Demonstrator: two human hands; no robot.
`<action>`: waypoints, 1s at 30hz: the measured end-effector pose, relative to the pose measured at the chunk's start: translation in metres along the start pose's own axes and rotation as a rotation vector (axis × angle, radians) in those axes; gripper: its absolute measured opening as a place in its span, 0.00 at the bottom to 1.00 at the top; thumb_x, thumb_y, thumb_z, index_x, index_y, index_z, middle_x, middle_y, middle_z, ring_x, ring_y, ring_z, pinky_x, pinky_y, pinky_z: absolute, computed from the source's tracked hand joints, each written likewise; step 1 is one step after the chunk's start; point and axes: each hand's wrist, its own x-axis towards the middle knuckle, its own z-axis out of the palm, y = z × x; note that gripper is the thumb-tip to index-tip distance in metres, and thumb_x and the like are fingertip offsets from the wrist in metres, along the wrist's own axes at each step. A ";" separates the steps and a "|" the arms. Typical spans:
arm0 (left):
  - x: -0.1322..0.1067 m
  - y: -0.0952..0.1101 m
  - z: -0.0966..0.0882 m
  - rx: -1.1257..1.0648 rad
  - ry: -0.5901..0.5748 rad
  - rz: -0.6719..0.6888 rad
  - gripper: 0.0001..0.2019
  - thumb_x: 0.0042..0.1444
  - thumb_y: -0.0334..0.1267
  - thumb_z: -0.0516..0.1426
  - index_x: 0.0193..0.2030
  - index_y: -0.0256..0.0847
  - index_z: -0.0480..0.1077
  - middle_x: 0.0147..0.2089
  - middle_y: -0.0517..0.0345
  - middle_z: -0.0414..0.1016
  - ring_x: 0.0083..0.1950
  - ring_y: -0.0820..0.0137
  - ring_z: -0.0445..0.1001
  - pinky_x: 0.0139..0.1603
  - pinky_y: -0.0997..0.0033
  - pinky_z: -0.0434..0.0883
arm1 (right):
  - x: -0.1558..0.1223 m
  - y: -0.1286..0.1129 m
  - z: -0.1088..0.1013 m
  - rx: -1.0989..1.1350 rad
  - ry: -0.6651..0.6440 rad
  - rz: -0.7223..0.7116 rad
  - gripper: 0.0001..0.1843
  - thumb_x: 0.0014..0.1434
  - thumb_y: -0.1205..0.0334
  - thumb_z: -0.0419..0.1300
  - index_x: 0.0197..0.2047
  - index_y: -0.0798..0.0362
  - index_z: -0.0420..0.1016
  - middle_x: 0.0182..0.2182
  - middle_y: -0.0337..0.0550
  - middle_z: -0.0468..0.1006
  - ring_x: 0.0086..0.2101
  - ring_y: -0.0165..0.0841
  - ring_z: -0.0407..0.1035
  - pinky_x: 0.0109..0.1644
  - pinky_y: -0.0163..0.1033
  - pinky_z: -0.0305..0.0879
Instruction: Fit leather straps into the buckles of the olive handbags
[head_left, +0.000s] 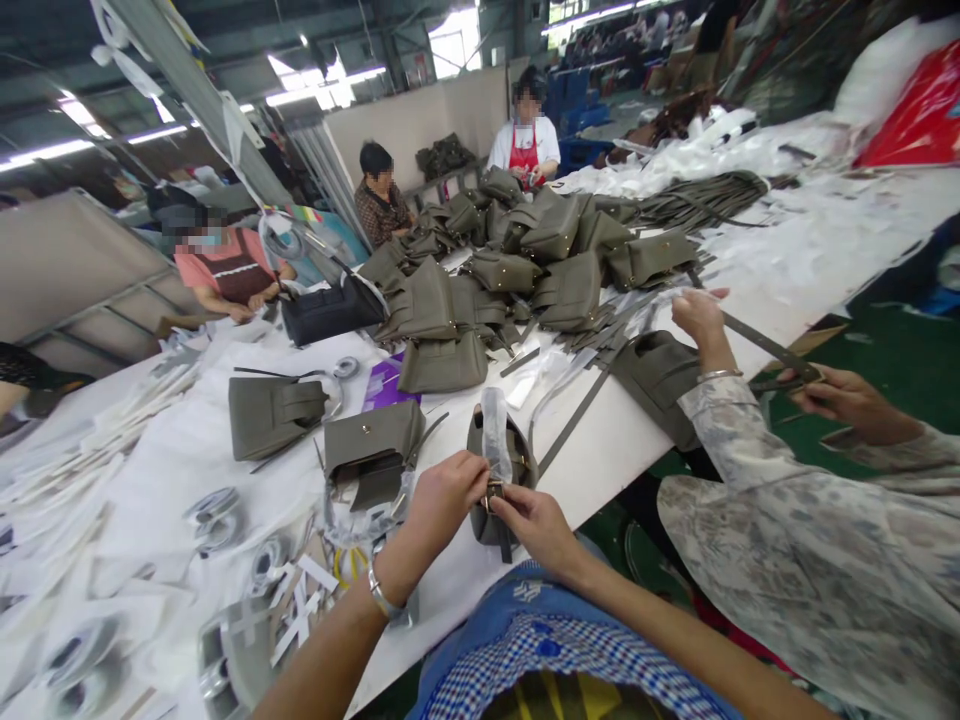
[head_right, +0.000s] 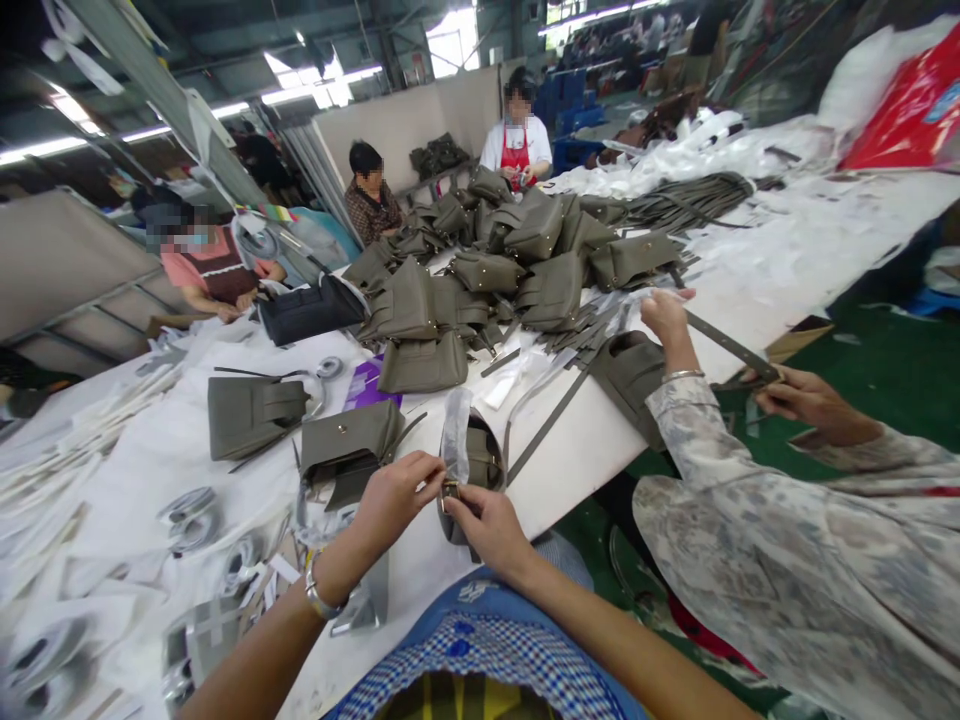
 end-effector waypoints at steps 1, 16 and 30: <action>0.002 0.000 -0.001 -0.017 0.005 -0.001 0.05 0.60 0.34 0.54 0.36 0.42 0.72 0.33 0.57 0.73 0.33 0.71 0.71 0.36 0.74 0.66 | 0.000 -0.001 0.000 -0.004 0.010 0.003 0.15 0.60 0.53 0.56 0.33 0.53 0.79 0.28 0.37 0.76 0.31 0.33 0.67 0.34 0.34 0.61; -0.024 -0.011 0.018 0.033 0.038 0.099 0.06 0.64 0.36 0.50 0.41 0.40 0.68 0.39 0.54 0.74 0.41 0.68 0.72 0.42 0.71 0.67 | 0.006 0.014 -0.003 0.237 -0.025 0.032 0.24 0.55 0.59 0.62 0.56 0.50 0.72 0.46 0.42 0.79 0.46 0.38 0.73 0.55 0.44 0.66; -0.049 -0.018 0.054 -0.099 0.038 0.017 0.05 0.61 0.33 0.53 0.39 0.41 0.70 0.37 0.55 0.75 0.38 0.68 0.73 0.40 0.71 0.69 | 0.011 0.038 -0.005 0.176 -0.059 0.057 0.28 0.56 0.63 0.60 0.60 0.50 0.66 0.45 0.42 0.80 0.46 0.39 0.74 0.54 0.46 0.68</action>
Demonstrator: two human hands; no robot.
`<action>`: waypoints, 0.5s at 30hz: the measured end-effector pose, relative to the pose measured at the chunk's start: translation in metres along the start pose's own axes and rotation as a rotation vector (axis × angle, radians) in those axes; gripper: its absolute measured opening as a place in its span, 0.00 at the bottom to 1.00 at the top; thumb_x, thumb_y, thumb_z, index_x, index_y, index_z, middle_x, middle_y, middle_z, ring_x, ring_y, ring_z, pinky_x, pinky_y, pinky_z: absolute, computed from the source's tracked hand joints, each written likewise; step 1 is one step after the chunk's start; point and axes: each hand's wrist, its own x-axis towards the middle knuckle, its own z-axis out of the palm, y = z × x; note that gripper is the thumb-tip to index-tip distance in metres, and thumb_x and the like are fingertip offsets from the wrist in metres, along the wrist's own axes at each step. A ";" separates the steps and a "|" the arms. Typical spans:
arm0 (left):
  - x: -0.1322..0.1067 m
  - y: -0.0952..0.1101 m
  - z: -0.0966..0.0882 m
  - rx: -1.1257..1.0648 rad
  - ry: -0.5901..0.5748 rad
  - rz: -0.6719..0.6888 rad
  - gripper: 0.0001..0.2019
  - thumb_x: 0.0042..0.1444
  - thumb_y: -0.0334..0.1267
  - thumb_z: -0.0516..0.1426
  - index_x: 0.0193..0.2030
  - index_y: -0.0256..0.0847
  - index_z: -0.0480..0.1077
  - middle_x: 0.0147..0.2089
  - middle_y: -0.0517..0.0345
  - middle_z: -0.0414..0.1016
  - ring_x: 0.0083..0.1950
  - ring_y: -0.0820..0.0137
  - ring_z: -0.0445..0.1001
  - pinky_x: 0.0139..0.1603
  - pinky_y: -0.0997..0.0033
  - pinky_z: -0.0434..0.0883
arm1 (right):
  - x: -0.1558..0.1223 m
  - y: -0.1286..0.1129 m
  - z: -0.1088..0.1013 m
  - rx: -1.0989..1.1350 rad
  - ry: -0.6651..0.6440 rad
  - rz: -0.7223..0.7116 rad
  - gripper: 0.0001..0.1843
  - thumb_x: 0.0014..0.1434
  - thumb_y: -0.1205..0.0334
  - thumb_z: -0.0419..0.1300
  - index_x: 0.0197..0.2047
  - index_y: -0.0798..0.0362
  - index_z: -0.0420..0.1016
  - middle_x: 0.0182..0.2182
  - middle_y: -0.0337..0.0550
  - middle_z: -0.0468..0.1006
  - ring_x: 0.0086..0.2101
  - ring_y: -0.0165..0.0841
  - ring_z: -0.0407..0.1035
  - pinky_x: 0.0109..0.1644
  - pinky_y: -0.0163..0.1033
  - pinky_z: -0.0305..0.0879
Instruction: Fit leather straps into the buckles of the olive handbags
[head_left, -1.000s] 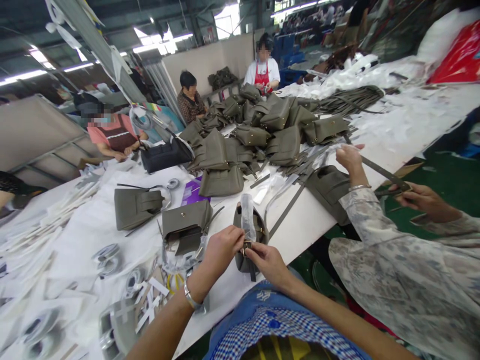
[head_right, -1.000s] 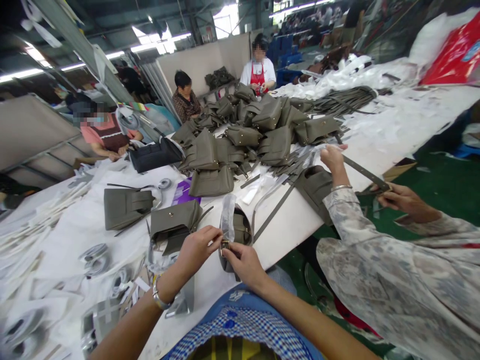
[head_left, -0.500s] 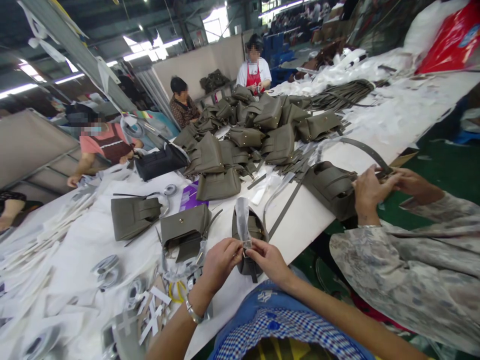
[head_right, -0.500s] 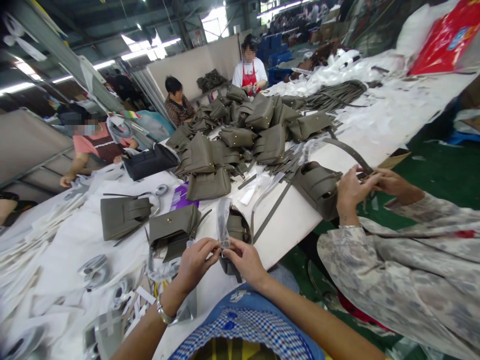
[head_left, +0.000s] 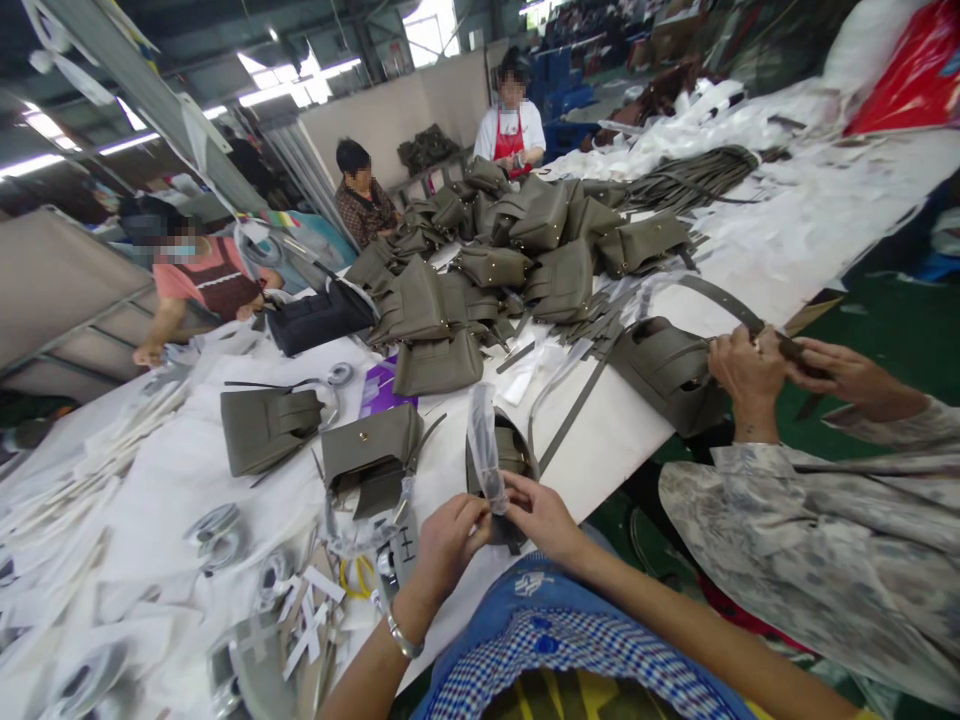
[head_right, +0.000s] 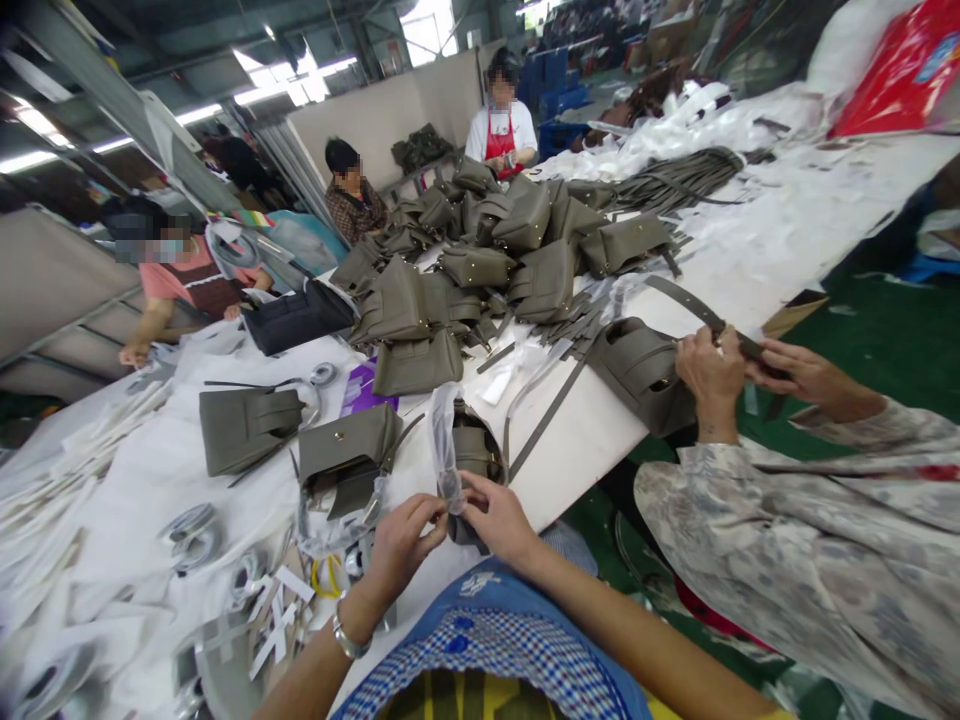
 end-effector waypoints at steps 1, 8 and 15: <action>0.001 -0.002 0.000 -0.069 -0.002 -0.048 0.05 0.61 0.34 0.53 0.39 0.41 0.70 0.36 0.56 0.74 0.38 0.69 0.73 0.40 0.71 0.70 | 0.000 0.003 -0.003 -0.050 -0.039 -0.019 0.28 0.55 0.64 0.61 0.60 0.49 0.67 0.48 0.43 0.79 0.48 0.40 0.73 0.56 0.47 0.67; -0.004 -0.015 0.020 -0.462 0.050 -0.358 0.14 0.62 0.39 0.53 0.52 0.41 0.68 0.48 0.51 0.75 0.45 0.67 0.75 0.46 0.67 0.74 | 0.000 0.029 -0.028 -0.665 -0.103 -0.224 0.20 0.50 0.68 0.67 0.48 0.49 0.78 0.49 0.46 0.78 0.54 0.44 0.66 0.61 0.52 0.57; -0.020 -0.014 0.047 -0.317 0.236 -0.384 0.13 0.55 0.37 0.60 0.48 0.41 0.70 0.48 0.50 0.73 0.48 0.63 0.73 0.47 0.62 0.73 | 0.021 0.036 -0.027 -0.784 -0.160 -0.184 0.11 0.61 0.64 0.57 0.44 0.47 0.79 0.40 0.42 0.82 0.42 0.35 0.73 0.54 0.43 0.62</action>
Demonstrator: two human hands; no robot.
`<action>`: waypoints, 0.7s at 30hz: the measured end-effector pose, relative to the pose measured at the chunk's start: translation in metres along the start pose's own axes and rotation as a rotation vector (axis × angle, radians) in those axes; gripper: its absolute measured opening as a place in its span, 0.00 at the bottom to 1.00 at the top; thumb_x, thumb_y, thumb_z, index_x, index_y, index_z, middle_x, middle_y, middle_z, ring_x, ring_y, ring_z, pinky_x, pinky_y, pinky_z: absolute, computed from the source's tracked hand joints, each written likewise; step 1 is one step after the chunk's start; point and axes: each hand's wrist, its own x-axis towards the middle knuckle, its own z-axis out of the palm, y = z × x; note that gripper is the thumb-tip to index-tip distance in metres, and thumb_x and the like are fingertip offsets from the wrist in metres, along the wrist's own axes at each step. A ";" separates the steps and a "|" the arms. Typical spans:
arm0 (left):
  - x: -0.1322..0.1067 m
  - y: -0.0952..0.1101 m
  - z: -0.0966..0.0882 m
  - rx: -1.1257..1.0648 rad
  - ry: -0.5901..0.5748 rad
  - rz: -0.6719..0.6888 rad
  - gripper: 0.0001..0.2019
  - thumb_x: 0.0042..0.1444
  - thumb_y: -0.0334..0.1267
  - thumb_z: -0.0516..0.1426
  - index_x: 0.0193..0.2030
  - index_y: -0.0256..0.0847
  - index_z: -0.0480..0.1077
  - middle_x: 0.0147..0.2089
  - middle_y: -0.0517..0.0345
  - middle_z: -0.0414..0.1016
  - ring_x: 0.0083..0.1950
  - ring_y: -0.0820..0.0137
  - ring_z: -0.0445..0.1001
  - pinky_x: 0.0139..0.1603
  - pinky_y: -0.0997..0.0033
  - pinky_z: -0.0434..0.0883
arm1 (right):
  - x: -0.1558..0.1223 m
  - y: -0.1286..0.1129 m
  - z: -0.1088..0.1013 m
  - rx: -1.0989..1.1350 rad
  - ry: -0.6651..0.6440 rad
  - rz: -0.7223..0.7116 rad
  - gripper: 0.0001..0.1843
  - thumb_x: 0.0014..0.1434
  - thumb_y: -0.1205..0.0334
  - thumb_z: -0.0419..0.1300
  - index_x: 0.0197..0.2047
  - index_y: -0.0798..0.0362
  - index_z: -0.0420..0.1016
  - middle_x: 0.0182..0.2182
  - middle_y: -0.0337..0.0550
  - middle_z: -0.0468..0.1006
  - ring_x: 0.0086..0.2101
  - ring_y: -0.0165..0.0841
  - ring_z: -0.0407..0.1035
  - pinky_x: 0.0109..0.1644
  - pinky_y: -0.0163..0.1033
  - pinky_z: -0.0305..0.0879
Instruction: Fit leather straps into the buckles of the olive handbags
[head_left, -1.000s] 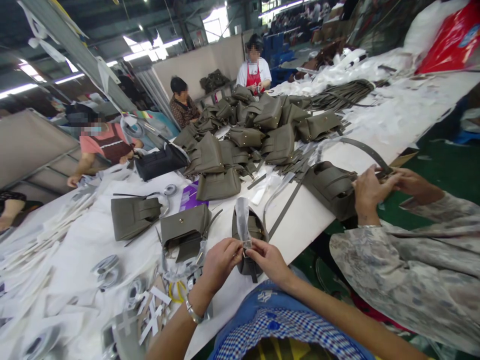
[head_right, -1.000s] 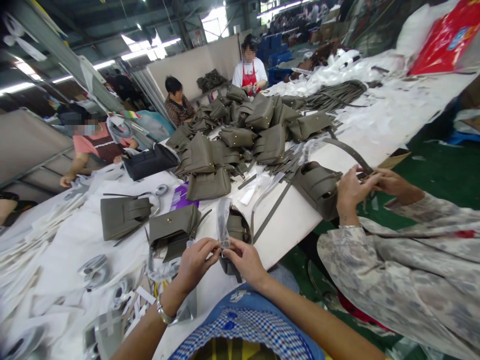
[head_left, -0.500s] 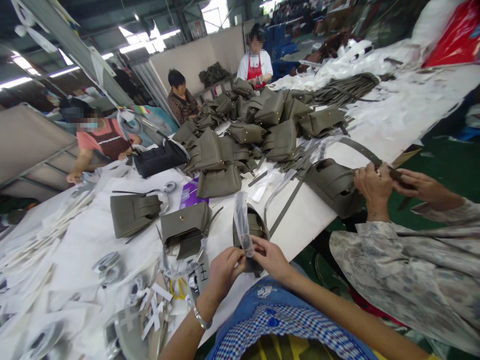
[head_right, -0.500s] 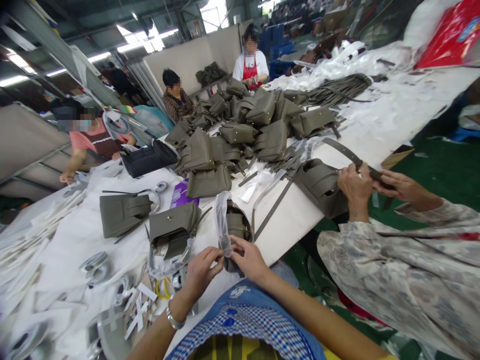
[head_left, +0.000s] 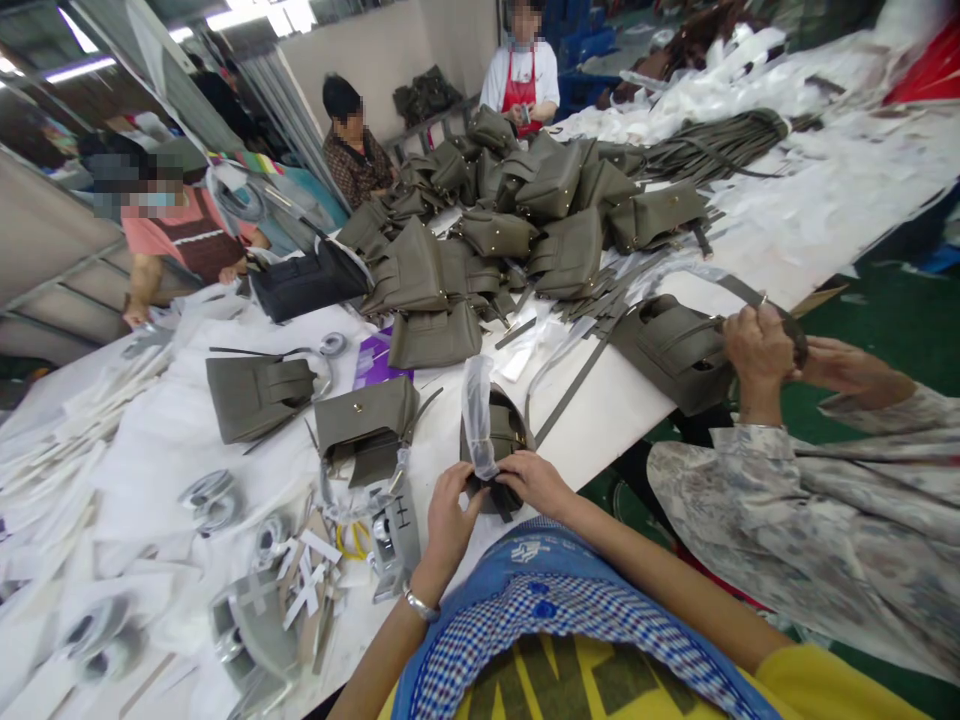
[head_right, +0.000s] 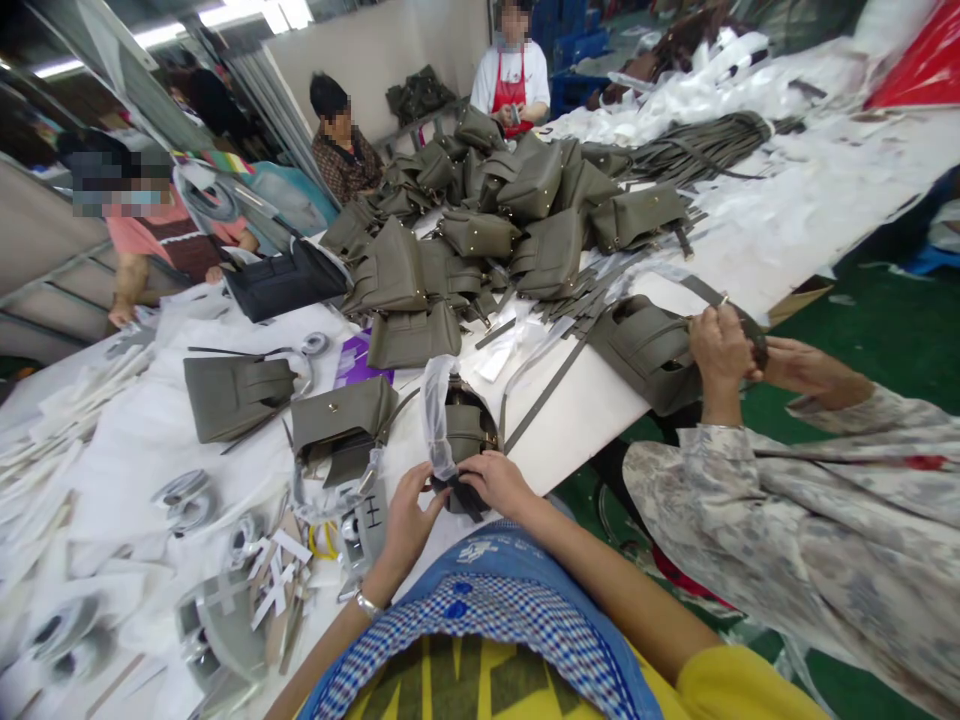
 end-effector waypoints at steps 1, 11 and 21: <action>-0.001 0.000 0.000 -0.001 0.030 -0.026 0.10 0.56 0.37 0.59 0.45 0.41 0.71 0.46 0.51 0.73 0.46 0.64 0.73 0.44 0.63 0.74 | 0.003 -0.001 0.000 0.011 -0.003 0.025 0.11 0.61 0.64 0.57 0.43 0.47 0.79 0.40 0.41 0.81 0.41 0.35 0.73 0.50 0.40 0.64; 0.004 0.047 -0.011 -0.244 0.056 -0.205 0.15 0.52 0.39 0.62 0.47 0.40 0.70 0.35 0.58 0.74 0.35 0.71 0.73 0.37 0.72 0.72 | 0.026 -0.061 -0.053 0.166 0.080 0.161 0.07 0.60 0.60 0.55 0.35 0.50 0.74 0.30 0.37 0.77 0.33 0.33 0.70 0.38 0.36 0.63; 0.002 0.039 -0.014 -0.356 -0.099 -0.309 0.11 0.53 0.42 0.61 0.38 0.38 0.77 0.37 0.53 0.78 0.39 0.66 0.75 0.40 0.69 0.72 | -0.002 -0.046 -0.044 0.535 -0.112 0.239 0.17 0.51 0.59 0.65 0.45 0.55 0.75 0.38 0.44 0.80 0.40 0.38 0.73 0.44 0.40 0.69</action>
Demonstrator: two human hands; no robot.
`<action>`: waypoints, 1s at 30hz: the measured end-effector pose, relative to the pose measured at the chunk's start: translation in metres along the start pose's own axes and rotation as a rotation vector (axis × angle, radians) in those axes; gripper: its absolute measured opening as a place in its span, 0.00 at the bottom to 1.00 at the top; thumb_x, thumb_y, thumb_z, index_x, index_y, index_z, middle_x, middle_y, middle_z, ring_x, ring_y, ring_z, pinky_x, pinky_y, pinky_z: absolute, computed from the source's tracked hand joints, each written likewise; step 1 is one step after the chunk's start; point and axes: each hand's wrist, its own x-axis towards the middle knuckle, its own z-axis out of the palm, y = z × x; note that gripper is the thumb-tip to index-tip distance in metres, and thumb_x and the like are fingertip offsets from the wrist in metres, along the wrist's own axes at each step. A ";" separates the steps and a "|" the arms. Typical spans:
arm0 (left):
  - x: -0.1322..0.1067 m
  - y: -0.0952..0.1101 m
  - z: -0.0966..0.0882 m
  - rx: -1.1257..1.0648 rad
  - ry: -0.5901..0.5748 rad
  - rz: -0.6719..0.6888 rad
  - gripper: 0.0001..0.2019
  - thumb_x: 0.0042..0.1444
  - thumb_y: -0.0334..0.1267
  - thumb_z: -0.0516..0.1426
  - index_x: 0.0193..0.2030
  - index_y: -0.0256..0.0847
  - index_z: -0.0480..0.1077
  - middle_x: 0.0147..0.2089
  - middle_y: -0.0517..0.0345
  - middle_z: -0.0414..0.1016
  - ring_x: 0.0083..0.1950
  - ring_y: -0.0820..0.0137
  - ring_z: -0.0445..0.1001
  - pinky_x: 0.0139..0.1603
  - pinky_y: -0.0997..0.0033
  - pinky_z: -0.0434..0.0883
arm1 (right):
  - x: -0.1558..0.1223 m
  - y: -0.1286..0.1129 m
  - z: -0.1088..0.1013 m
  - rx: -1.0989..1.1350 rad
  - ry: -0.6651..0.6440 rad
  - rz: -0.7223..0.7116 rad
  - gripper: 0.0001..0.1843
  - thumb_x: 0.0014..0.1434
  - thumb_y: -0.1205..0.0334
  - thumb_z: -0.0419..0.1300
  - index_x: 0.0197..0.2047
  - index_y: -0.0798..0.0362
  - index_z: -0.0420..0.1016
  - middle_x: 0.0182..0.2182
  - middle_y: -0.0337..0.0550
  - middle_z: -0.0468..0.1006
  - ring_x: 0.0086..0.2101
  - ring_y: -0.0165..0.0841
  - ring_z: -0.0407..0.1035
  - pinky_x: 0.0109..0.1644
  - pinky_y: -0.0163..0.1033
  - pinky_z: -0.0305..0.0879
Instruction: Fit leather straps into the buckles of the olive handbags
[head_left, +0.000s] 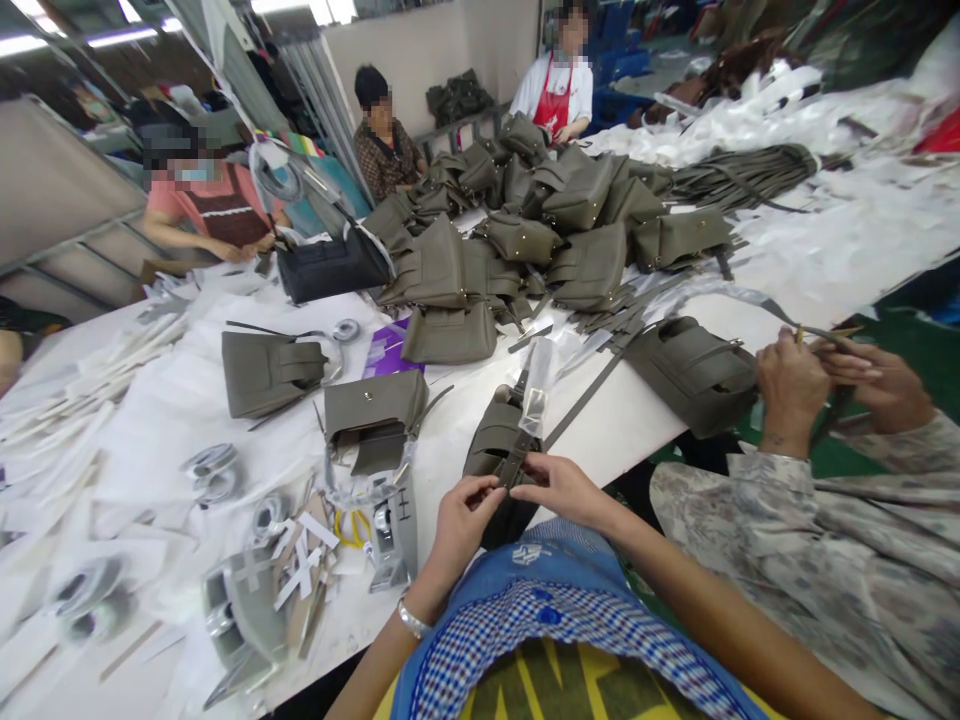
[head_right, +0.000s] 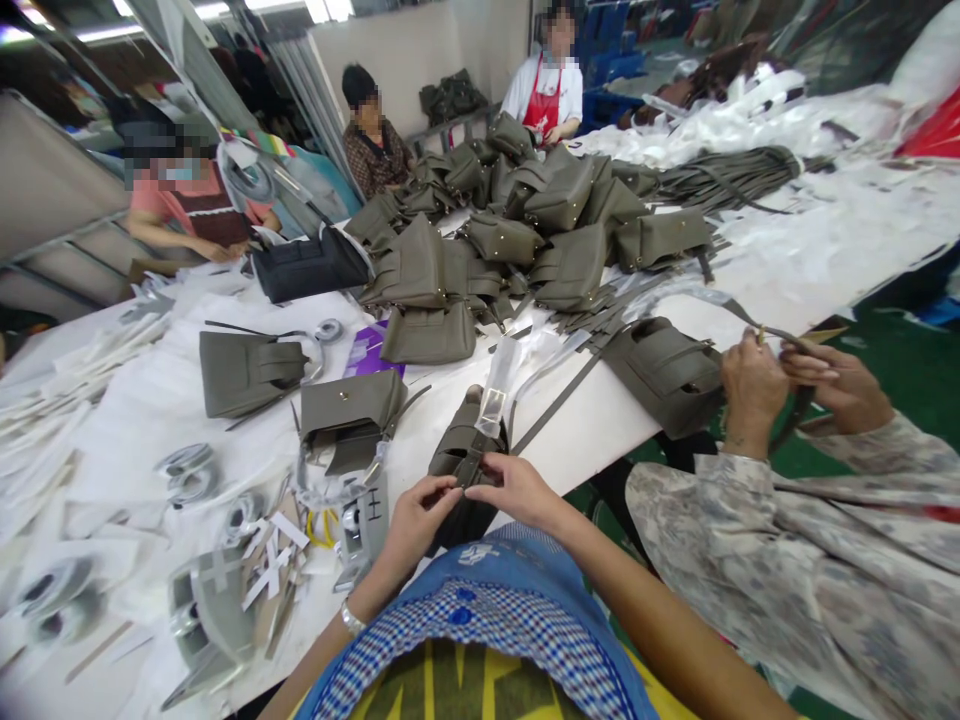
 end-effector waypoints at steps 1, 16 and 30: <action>0.000 -0.004 0.001 0.005 -0.011 0.000 0.11 0.53 0.42 0.60 0.38 0.38 0.78 0.37 0.53 0.78 0.39 0.66 0.75 0.40 0.68 0.71 | -0.001 0.004 0.002 -0.037 -0.006 0.005 0.15 0.50 0.60 0.65 0.42 0.55 0.77 0.37 0.43 0.81 0.38 0.38 0.73 0.42 0.40 0.69; 0.007 0.044 -0.014 0.071 0.009 0.158 0.08 0.56 0.39 0.59 0.39 0.39 0.77 0.34 0.56 0.74 0.33 0.71 0.71 0.32 0.74 0.67 | 0.006 -0.034 -0.011 0.007 -0.058 -0.008 0.11 0.53 0.56 0.63 0.34 0.57 0.78 0.28 0.37 0.78 0.28 0.31 0.68 0.32 0.33 0.64; 0.024 0.054 -0.020 0.160 -0.080 0.311 0.08 0.58 0.39 0.57 0.39 0.41 0.77 0.39 0.53 0.78 0.41 0.67 0.75 0.42 0.69 0.72 | 0.000 -0.035 -0.006 -0.220 0.122 -0.064 0.15 0.57 0.53 0.58 0.36 0.55 0.78 0.28 0.39 0.75 0.30 0.33 0.67 0.32 0.33 0.62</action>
